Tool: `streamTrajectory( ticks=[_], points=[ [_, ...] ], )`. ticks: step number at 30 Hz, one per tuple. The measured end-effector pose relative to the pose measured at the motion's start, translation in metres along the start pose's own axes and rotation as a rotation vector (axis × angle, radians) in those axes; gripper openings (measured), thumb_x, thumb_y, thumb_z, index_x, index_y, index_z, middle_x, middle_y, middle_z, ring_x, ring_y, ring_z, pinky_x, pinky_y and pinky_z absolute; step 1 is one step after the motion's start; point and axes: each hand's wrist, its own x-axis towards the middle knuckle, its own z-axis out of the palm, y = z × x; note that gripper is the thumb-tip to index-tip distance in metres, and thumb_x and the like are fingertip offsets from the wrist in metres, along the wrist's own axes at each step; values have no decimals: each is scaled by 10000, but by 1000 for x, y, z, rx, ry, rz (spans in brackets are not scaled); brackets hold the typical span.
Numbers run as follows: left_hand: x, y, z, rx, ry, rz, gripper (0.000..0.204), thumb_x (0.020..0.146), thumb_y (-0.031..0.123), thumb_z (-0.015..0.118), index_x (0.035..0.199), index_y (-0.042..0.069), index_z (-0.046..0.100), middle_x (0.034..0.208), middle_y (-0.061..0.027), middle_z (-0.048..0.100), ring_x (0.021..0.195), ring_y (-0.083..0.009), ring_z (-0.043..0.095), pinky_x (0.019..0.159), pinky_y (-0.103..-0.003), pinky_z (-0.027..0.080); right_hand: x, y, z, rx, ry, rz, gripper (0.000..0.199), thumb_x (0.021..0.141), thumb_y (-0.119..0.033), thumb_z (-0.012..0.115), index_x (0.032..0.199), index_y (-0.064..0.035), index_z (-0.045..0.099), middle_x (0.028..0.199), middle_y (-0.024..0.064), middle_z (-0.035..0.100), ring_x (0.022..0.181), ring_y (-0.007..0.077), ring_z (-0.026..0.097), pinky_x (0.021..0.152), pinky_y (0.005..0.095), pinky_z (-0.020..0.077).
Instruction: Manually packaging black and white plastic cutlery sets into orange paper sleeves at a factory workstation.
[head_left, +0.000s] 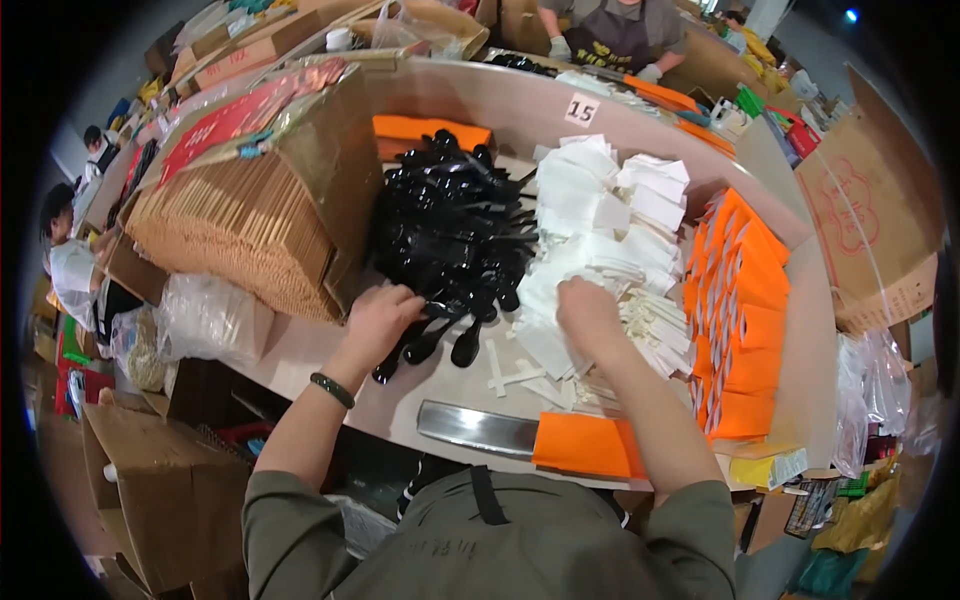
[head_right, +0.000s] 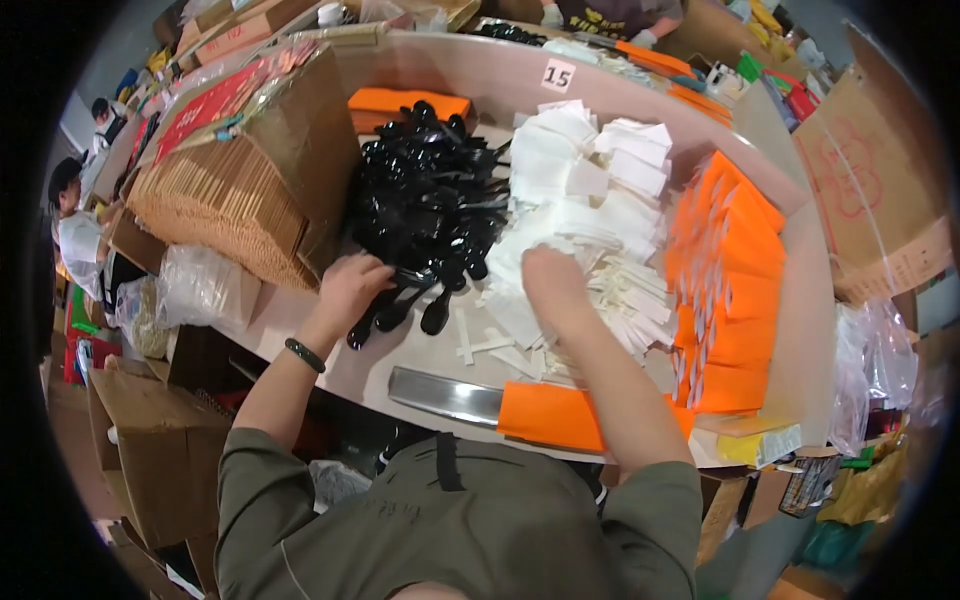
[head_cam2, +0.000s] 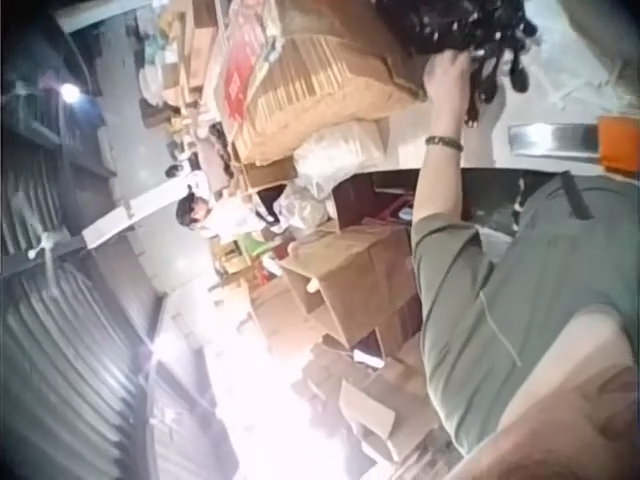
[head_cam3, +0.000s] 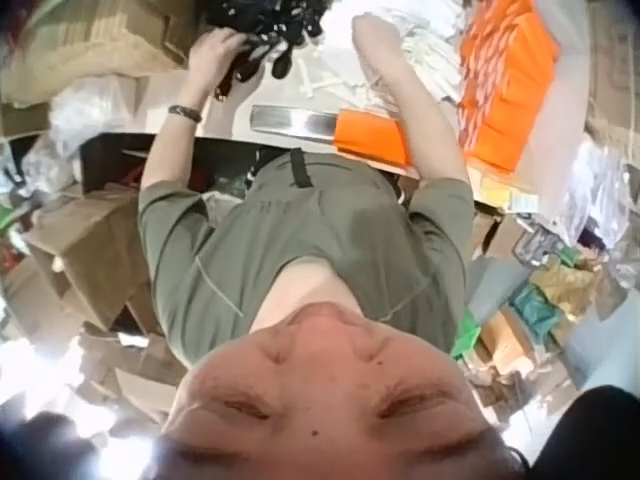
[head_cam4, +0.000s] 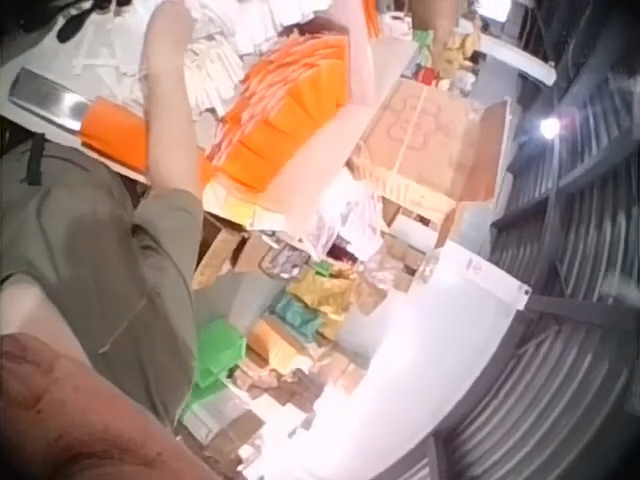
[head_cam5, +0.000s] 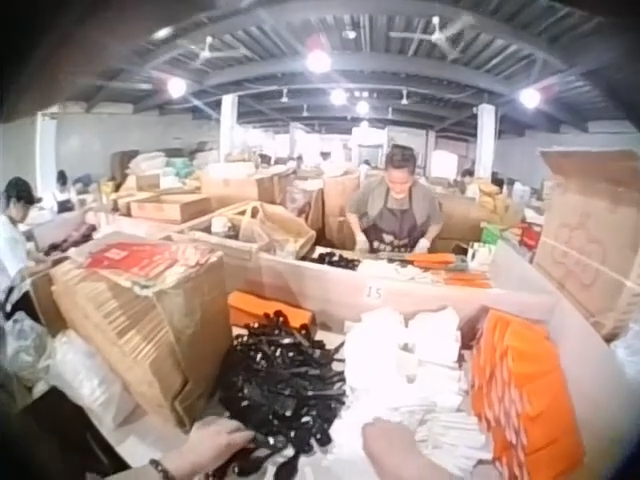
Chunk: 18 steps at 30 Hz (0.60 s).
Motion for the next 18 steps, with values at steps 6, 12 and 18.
streamTrajectory(
  ticks=[6, 12, 18],
  points=[
    [12, -2, -4, -133, 176, -157, 172, 782, 175, 765, 925, 87, 729, 851, -61, 647, 819, -273, 647, 710, -377, 527, -46, -49, -57, 606, -32, 226, 136, 806, -136, 627, 800, -4, 594, 874, 187, 639, 806, 335, 653, 683, 448, 522],
    [1, 40, -21, -350, 232, -296, 116, 912, 66, 648, 1012, 31, 696, 870, -121, 629, 794, -297, 634, 685, -353, 500, -112, -109, -3, 459, -178, -237, 79, 868, -113, 622, 821, -49, 611, 826, 129, 597, 790, 331, 619, 656, 431, 504],
    [-57, 84, -32, -598, 106, -494, 129, 932, 46, 633, 1048, 23, 685, 813, -106, 592, 715, -220, 579, 642, -296, 448, -108, -112, -11, 526, -156, -212, 113, 860, -144, 657, 839, -54, 593, 839, 114, 580, 832, 327, 609, 673, 434, 507]
  ],
)
